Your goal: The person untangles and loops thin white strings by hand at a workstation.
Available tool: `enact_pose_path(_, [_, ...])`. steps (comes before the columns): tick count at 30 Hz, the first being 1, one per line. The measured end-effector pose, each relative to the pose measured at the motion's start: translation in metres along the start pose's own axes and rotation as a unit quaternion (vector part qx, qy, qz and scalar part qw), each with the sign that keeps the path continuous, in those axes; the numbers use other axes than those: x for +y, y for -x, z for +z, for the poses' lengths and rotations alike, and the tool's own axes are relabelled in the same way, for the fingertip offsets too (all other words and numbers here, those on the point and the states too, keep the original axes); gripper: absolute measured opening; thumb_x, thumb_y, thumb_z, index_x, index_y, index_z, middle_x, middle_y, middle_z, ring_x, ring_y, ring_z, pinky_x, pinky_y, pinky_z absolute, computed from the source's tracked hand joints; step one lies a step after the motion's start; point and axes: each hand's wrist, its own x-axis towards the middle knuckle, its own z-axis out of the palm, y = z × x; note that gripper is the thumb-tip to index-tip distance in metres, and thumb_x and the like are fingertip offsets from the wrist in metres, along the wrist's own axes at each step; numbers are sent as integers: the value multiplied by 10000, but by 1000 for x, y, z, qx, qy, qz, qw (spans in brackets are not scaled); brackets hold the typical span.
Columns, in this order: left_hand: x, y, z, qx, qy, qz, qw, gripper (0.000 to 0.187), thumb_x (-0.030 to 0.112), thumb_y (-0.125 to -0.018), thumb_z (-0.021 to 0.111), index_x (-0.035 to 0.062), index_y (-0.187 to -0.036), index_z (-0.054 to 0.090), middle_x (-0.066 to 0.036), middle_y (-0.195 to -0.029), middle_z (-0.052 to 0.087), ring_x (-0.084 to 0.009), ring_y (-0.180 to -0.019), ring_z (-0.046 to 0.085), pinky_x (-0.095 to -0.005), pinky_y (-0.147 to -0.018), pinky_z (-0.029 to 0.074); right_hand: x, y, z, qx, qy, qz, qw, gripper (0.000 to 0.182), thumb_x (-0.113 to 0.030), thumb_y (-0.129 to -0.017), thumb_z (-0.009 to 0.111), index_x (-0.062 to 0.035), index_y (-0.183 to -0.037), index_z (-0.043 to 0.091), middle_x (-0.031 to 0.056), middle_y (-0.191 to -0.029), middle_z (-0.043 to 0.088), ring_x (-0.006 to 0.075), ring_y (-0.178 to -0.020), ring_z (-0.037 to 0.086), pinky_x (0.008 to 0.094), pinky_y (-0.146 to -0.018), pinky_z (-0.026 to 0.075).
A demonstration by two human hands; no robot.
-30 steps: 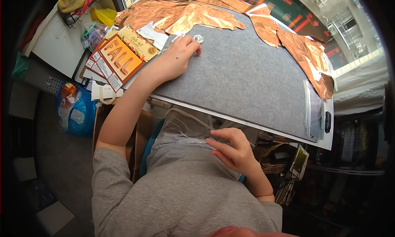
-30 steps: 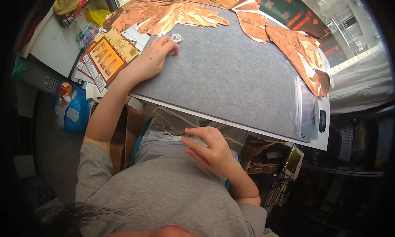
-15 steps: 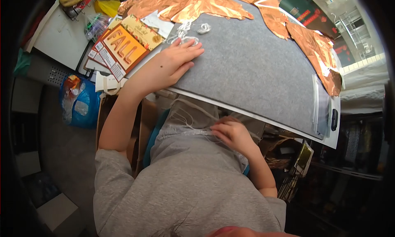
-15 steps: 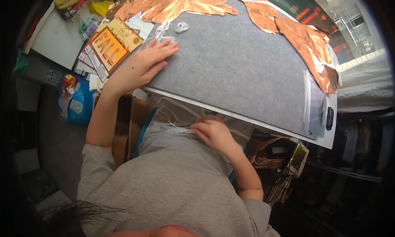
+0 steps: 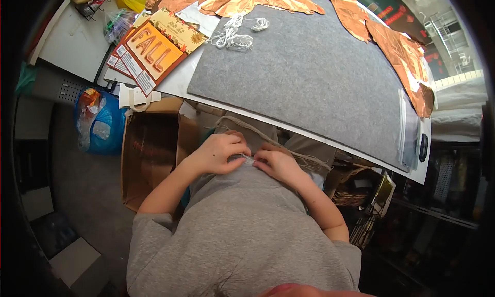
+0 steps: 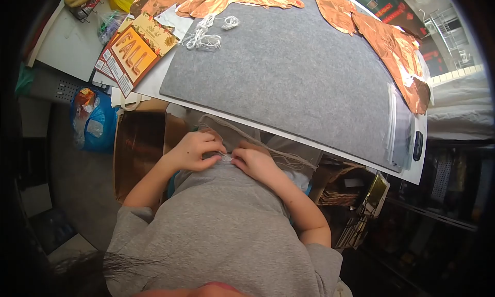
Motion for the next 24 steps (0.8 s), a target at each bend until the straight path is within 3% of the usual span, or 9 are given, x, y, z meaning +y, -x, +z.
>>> enact_pose_path(1, [-5,5,8,-20,21,-42,999,196,144,-776,699,106,-968,716,-73,-952,651,-281,-908,634,-360,-733,523,2,0,0,-3,4,1,1000,216,-226,-894,698,-22,-967,697,119,-971,636,293,-842,646,375,-742,508])
enact_pose_path(5, [-21,11,22,-32,28,-58,997,247,209,-790,751,100,-1009,717,-104,-1025,642,-284,-941,639,-382,-769,531,-7,3,-14,7,-39,23,999,206,-209,-909,686,-16,-979,712,109,-964,642,265,-826,646,356,-735,508])
enact_pose_path(8, [-20,8,22,-12,34,-45,998,293,253,-790,772,91,-1028,716,-99,-964,649,-264,-889,658,-367,-736,539,-9,6,-21,18,-89,44,995,196,-188,-916,683,-14,-995,730,89,-955,654,216,-822,644,324,-719,501])
enact_pose_path(10, [-12,3,16,-40,110,-110,987,284,252,-811,772,86,-1035,716,-86,-902,651,-225,-787,659,-333,-678,530,-9,8,-25,47,-144,50,987,190,-173,-920,685,-12,-1006,738,69,-917,655,164,-804,627,293,-696,489])
enact_pose_path(13, [4,-8,5,-34,97,-106,989,216,217,-828,766,68,-979,730,-70,-816,640,-190,-688,628,-299,-622,501,-12,9,-32,41,-184,64,980,179,-157,-920,688,-3,-1002,731,61,-871,646,134,-777,606,270,-676,475])
enact_pose_path(17, [7,-11,13,-12,134,-135,982,163,192,-815,774,61,-907,744,-58,-764,616,-181,-669,598,-292,-611,480,-28,12,-37,47,-217,93,971,168,-149,-917,696,3,-983,721,57,-834,635,122,-748,587,263,-659,467])
enact_pose_path(20, [4,-10,11,12,189,-135,973,146,188,-803,783,52,-844,748,-61,-724,595,-183,-671,592,-294,-611,477,-48,21,-50,99,-198,45,974,116,-103,-904,695,3,-948,713,53,-819,637,138,-727,582,269,-651,458])
enact_pose_path(22, [-3,-4,3,14,158,-93,983,153,180,-801,780,37,-843,745,-80,-768,618,-198,-735,608,-297,-618,485,-68,35,-71,120,-156,-27,980,59,-46,-884,687,3,-908,708,44,-794,638,159,-709,578,282,-649,452])
enact_pose_path(24, [-12,6,-10,-7,113,-122,986,173,193,-803,778,30,-851,748,-96,-821,634,-213,-788,617,-307,-651,495,-86,51,-91,191,-171,-90,963,62,-34,-867,677,2,-818,687,47,-763,633,150,-665,543,281,-608,414])
